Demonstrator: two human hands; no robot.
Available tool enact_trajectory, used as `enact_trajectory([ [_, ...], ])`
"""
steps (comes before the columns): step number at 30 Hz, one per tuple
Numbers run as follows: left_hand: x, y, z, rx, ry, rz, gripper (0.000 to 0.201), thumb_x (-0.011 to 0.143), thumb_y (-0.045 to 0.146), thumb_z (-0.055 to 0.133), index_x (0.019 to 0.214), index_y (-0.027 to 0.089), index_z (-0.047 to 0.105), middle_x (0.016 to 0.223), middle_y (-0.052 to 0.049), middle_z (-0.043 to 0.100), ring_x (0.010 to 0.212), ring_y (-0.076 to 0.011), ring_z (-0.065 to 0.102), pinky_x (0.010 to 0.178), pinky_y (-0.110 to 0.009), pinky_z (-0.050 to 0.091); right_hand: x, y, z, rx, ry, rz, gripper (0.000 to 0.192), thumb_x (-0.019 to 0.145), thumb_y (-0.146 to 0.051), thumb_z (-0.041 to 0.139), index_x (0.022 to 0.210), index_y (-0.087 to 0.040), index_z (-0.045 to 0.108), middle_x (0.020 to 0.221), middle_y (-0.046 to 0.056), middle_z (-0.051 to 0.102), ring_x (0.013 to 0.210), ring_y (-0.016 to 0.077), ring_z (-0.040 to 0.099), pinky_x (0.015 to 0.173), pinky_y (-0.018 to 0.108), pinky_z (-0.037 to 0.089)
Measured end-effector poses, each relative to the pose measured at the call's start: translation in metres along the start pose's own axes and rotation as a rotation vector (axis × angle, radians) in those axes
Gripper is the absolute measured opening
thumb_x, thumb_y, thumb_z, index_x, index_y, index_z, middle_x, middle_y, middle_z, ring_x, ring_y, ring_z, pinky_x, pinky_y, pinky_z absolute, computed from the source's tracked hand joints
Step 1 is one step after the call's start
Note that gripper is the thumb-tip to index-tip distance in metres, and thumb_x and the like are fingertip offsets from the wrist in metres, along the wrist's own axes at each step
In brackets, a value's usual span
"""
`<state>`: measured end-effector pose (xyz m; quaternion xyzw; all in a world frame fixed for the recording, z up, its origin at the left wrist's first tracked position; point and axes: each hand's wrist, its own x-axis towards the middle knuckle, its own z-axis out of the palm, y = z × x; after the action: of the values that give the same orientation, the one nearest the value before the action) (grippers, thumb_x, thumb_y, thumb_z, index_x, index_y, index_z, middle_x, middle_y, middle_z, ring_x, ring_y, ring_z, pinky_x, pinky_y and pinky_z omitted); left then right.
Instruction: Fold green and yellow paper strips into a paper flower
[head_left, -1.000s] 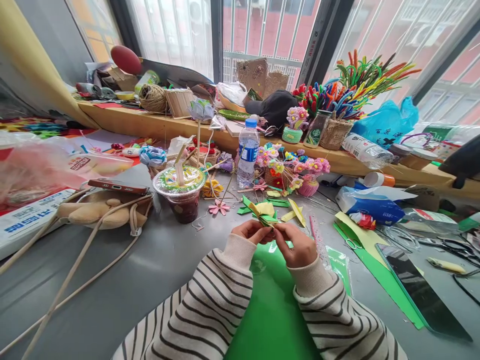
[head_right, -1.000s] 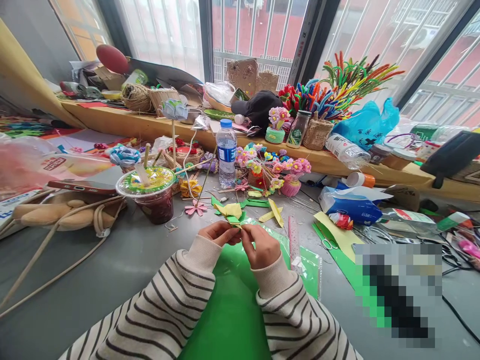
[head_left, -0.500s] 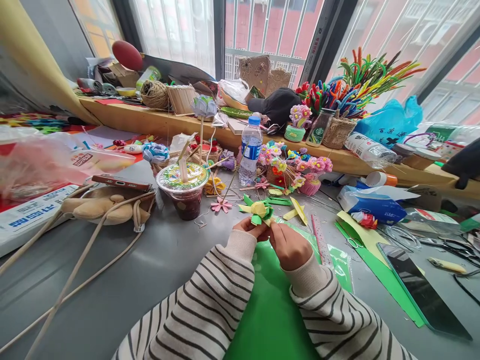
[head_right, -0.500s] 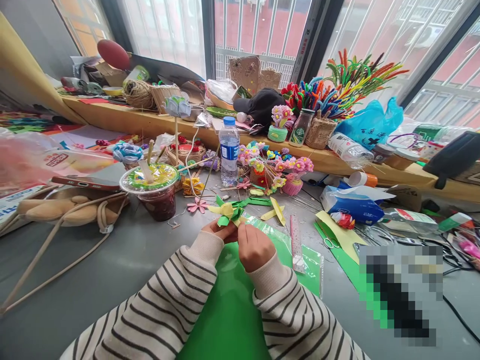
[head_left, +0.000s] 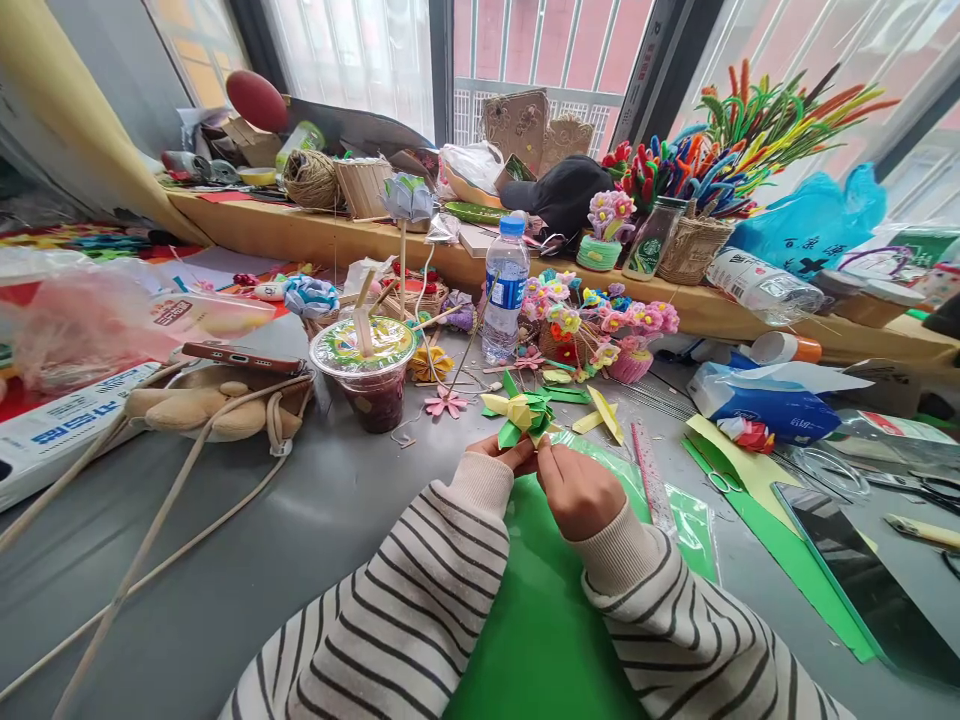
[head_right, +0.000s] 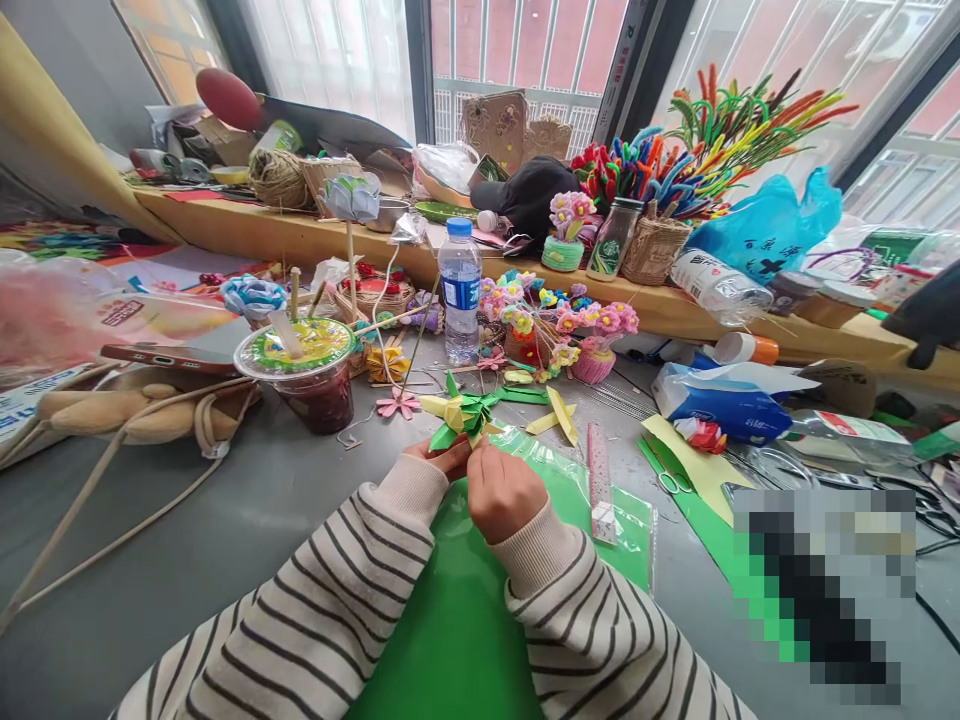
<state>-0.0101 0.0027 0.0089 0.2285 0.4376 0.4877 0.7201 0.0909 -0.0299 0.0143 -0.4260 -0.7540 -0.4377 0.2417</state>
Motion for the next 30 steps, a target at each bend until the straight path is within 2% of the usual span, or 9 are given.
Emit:
enact_trajectory([
  [6, 0.003, -0.005, -0.002, -0.021, -0.002, 0.087, 0.034, 0.03, 0.022, 0.075, 0.058, 0.013, 0.059, 0.054, 0.003, 0.061, 0.052, -0.0101, 0.057, 0.062, -0.023, 0.049, 0.001, -0.004, 0.001, -0.004, -0.01, 0.055, 0.014, 0.072, -0.011, 0.048, 0.071, -0.008, 0.061, 0.046, 0.002, 0.052, 0.04, 0.0107, 0.047, 0.037, 0.025, 0.03],
  [9, 0.006, -0.006, -0.003, -0.025, 0.022, 0.135, 0.041, 0.027, 0.024, 0.076, 0.061, 0.014, 0.055, 0.053, 0.004, 0.059, 0.05, -0.01, 0.056, 0.055, -0.023, 0.049, -0.002, -0.006, 0.004, -0.003, -0.016, 0.089, 0.012, 0.071, -0.012, 0.05, 0.071, -0.008, 0.061, 0.046, 0.001, 0.053, 0.04, 0.01, 0.047, 0.038, 0.024, 0.03],
  [16, 0.007, -0.005, -0.005, 0.134, 0.002, 0.141, 0.037, 0.037, 0.025, 0.073, 0.066, 0.014, 0.053, 0.059, 0.001, 0.059, 0.057, -0.0119, 0.058, 0.043, -0.017, 0.043, -0.01, -0.005, 0.012, -0.01, -0.009, 0.104, 0.011, 0.071, -0.014, 0.051, 0.077, -0.009, 0.059, 0.05, 0.0, 0.054, 0.043, 0.0074, 0.047, 0.041, 0.022, 0.03],
  [19, 0.009, -0.006, -0.005, 0.147, -0.008, 0.143, 0.036, 0.039, 0.026, 0.073, 0.067, 0.013, 0.053, 0.062, 0.0, 0.06, 0.059, -0.0121, 0.058, 0.044, -0.018, 0.042, -0.01, -0.005, 0.014, -0.016, 0.034, 0.132, 0.01, 0.069, -0.015, 0.053, 0.077, -0.01, 0.058, 0.052, 0.0, 0.056, 0.043, 0.007, 0.047, 0.043, 0.021, 0.03],
  [24, 0.01, -0.008, -0.006, 0.041, -0.025, 0.147, 0.043, 0.031, 0.023, 0.075, 0.067, 0.014, 0.053, 0.06, 0.0, 0.061, 0.056, -0.0147, 0.057, 0.051, -0.026, 0.046, -0.01, -0.003, 0.016, 0.024, 0.096, 0.136, 0.012, 0.069, -0.02, 0.053, 0.073, -0.01, 0.058, 0.059, 0.002, 0.06, 0.048, 0.0085, 0.051, 0.047, 0.021, 0.034],
  [27, 0.01, -0.008, -0.006, 0.015, -0.07, 0.155, 0.041, 0.034, 0.023, 0.075, 0.068, 0.013, 0.056, 0.064, -0.002, 0.062, 0.061, -0.0164, 0.058, 0.06, -0.029, 0.047, -0.011, -0.003, 0.017, 0.035, 0.092, 0.134, 0.016, 0.069, -0.019, 0.053, 0.079, -0.008, 0.059, 0.065, 0.005, 0.063, 0.054, 0.0099, 0.054, 0.051, 0.021, 0.036],
  [30, 0.009, -0.009, -0.005, 0.04, -0.078, 0.169, 0.037, 0.037, 0.023, 0.074, 0.068, 0.012, 0.057, 0.064, -0.003, 0.062, 0.062, -0.0161, 0.058, 0.061, -0.029, 0.047, -0.012, -0.004, 0.018, 0.039, 0.062, 0.122, 0.018, 0.07, -0.017, 0.053, 0.082, -0.006, 0.059, 0.065, 0.005, 0.063, 0.054, 0.0097, 0.054, 0.051, 0.021, 0.037],
])
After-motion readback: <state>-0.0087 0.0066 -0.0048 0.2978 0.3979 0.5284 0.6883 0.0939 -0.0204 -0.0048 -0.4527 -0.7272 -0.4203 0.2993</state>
